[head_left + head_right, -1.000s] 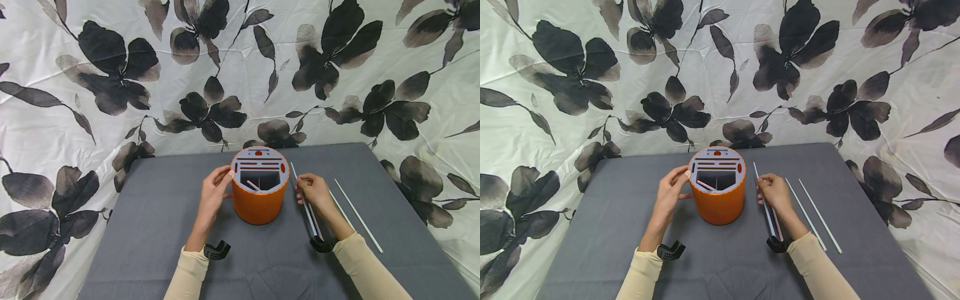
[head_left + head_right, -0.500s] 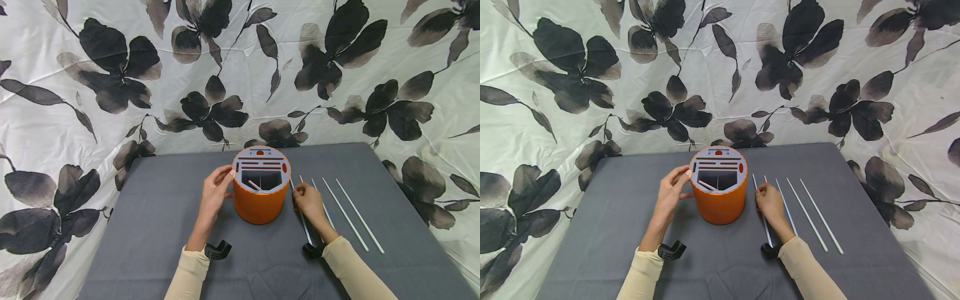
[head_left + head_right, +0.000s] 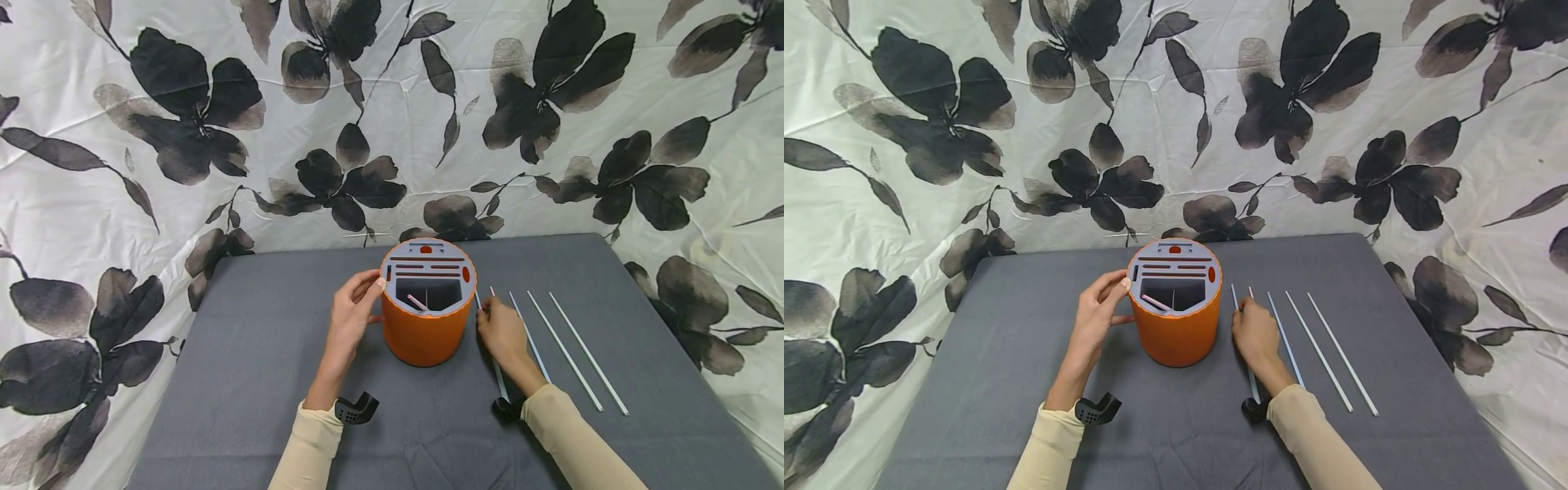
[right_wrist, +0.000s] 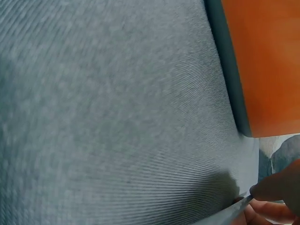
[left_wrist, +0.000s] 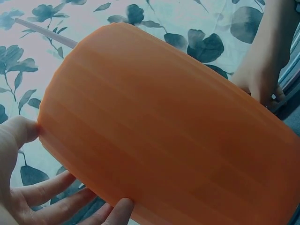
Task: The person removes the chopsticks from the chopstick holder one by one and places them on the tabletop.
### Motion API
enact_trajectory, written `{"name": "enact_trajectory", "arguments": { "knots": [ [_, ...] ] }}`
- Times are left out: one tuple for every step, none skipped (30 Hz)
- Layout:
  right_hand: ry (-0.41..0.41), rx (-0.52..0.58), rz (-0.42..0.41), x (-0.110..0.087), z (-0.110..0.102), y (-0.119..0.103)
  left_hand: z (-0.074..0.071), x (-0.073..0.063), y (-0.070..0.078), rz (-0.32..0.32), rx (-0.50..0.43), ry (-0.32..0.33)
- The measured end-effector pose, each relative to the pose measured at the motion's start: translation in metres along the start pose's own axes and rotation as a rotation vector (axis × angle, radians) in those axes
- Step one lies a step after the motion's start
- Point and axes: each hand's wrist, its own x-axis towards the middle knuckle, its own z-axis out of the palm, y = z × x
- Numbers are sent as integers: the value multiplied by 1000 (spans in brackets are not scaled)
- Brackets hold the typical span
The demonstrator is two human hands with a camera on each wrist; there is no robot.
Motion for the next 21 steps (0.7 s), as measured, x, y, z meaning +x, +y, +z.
{"name": "enact_trajectory", "arguments": {
  "knots": [
    [2,-7,-6,0,1,0,0,0,0,1,0,0],
    [4,-13,-12,0,1,0,0,0,1,2,-1,-1],
    [7,-19,-18,0,1,0,0,0,1,3,-1,-2],
    [9,-28,-24,0,2,1,0,0,1,3,-2,-3],
    [13,-36,-30,0,2,1,-1,0,1,4,-2,-3],
    [15,-41,-35,0,2,0,-1,0,1,5,-2,-3],
    [18,-45,-40,0,2,0,-1,0,1,6,-1,-2],
    [21,-48,-45,0,1,0,-1,0,1,5,-1,0],
    [25,-52,-49,0,1,-1,-1,1,0,5,-1,1],
    [27,-54,-51,0,1,-1,-1,1,0,5,-1,2],
    [30,-54,-53,0,1,-2,-1,1,0,4,1,2],
    [31,-54,-53,-1,2,-2,-1,1,0,3,0,3],
    [31,-55,-54,-1,1,-3,-2,1,0,2,0,3],
    [29,-56,-54,-1,2,-3,-2,1,0,2,-1,4],
    [25,-56,-52,-1,2,-3,-2,1,0,1,-2,4],
    [20,-54,-50,-1,2,-3,-2,1,0,1,-2,4],
    [15,-50,-48,-1,1,-3,-1,1,0,1,-2,4],
    [10,-46,-42,-1,1,-3,-1,1,0,2,-2,3],
    [5,-42,-39,-1,0,-3,-1,1,0,4,0,2],
    [2,-34,-33,-1,-1,-3,-1,1,-1,4,1,1],
    [0,-25,-29,-1,-2,-3,-1,1,-1,5,1,0]
  ]
}}
